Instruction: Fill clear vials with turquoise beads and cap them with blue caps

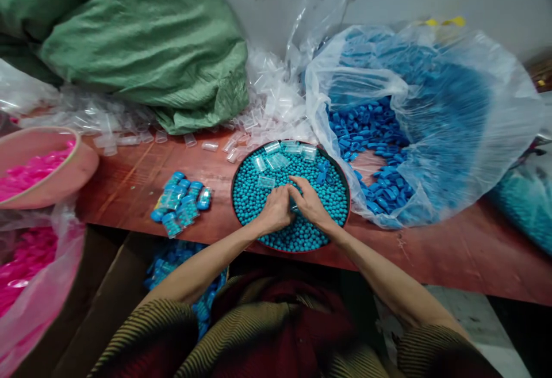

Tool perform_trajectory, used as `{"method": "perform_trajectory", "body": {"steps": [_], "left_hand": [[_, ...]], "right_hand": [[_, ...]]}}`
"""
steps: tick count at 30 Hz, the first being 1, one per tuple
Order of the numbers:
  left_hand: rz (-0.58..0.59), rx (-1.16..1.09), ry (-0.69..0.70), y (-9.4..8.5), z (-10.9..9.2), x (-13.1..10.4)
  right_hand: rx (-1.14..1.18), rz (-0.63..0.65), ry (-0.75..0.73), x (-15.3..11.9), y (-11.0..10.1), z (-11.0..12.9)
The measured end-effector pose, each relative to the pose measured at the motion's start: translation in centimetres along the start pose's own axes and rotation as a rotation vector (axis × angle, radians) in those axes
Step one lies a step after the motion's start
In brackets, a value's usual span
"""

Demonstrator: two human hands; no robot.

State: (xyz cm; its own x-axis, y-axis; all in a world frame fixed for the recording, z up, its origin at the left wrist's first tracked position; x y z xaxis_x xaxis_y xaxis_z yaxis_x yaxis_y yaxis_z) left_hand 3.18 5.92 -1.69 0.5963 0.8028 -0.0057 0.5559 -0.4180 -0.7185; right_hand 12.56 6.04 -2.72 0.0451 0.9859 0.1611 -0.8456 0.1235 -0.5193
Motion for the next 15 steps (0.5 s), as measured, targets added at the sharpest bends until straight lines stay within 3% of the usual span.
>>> {"method": "perform_trajectory", "body": {"steps": [3, 5, 9, 15], "left_hand": [[0.075, 0.239, -0.090, -1.1, 1.0, -1.6], [0.127, 0.306, -0.171, -1.8, 2.3, -2.2], [0.171, 0.278, -0.253, -1.9, 4.3, -1.7], [0.106, 0.124, -0.212, -1.5, 5.5, -0.2]], "right_hand": [[-0.178, -0.064, 0.038, -1.0, -2.6, -2.2], [-0.262, -0.087, 0.093, -1.3, -3.3, -4.0], [-0.247, -0.149, 0.152, -0.1, -2.7, -6.4], [-0.147, -0.188, 0.183, 3.6, -2.1, -7.2]]}}
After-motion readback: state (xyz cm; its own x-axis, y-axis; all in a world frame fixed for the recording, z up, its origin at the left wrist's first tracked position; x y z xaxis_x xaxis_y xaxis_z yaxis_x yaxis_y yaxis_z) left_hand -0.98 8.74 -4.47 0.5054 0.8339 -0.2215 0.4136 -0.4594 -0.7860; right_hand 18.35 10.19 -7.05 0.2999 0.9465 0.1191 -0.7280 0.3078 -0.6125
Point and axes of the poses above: each hand's wrist, its own x-axis towards the middle knuckle, its own y-axis out of the palm, z = x × y, the point moved 8 cm from there along x, towards the middle knuckle, and after that the axes turned 4 degrees about -x, right-handed, at the moved point
